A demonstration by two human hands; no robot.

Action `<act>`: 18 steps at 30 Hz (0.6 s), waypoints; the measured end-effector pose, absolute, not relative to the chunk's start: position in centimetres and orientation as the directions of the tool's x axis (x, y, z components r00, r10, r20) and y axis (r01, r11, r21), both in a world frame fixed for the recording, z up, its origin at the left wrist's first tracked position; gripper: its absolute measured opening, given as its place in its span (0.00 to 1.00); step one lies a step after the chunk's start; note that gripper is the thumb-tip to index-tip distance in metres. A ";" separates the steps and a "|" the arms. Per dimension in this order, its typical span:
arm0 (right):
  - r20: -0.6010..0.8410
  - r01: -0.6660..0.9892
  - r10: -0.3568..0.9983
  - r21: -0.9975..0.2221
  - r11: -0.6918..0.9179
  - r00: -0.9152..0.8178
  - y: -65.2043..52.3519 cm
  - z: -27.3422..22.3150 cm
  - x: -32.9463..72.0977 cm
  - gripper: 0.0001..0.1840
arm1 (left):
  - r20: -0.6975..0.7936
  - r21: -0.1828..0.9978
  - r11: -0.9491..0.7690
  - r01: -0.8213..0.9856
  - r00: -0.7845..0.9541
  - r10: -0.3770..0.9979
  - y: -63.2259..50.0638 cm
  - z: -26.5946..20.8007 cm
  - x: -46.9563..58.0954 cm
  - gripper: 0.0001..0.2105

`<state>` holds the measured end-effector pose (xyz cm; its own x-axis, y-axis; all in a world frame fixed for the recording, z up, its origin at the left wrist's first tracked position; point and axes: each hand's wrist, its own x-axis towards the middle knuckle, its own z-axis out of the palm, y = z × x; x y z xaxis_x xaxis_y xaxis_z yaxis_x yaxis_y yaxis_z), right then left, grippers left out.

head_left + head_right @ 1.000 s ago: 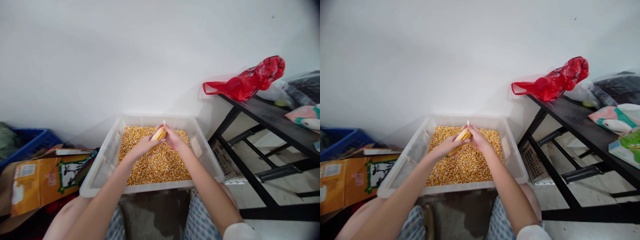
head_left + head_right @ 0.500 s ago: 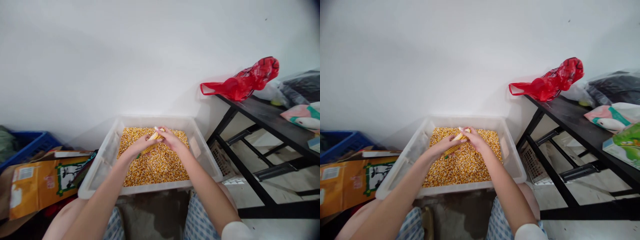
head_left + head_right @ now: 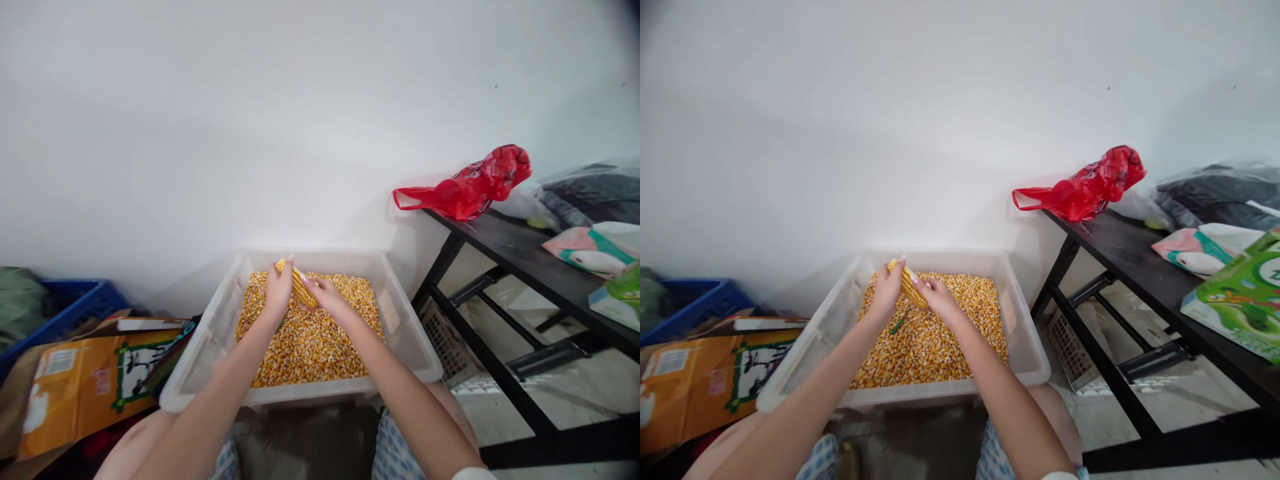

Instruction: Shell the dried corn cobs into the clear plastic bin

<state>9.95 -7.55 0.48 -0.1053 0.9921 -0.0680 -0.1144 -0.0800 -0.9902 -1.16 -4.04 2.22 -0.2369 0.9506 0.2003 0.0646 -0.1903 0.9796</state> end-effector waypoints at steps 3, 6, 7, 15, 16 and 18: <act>0.052 0.055 0.999 -0.997 0.051 0.006 -7.3 -0.2 9.7 0.26 | 0.136 0.977 -0.155 -0.145 -0.133 0.982 -3.4 2.1 0.4 0.17; 0.209 0.260 0.978 -0.945 0.198 0.015 -7.3 -0.5 9.7 0.27 | 0.105 0.947 -0.134 -0.293 -0.110 0.988 -2.9 1.5 1.4 0.16; 0.235 0.312 0.972 -0.923 0.225 -0.008 -7.3 -0.5 9.7 0.28 | 0.102 0.940 -0.136 -0.314 -0.125 0.987 -2.8 1.2 1.4 0.15; 0.194 0.446 0.979 -0.873 0.198 -0.055 -8.3 -1.3 9.1 0.32 | 0.013 0.917 -0.053 -0.395 -0.103 0.995 -3.3 -0.7 0.4 0.14; 0.182 0.453 0.982 -0.872 0.183 -0.046 -8.5 -1.5 9.0 0.33 | 0.002 0.912 -0.041 -0.409 -0.094 0.996 -3.5 -0.8 0.4 0.14; 0.163 0.441 0.986 -0.884 0.155 -0.021 -8.8 -1.8 8.8 0.32 | -0.007 0.907 -0.023 -0.420 -0.069 0.998 -3.7 -1.0 0.5 0.13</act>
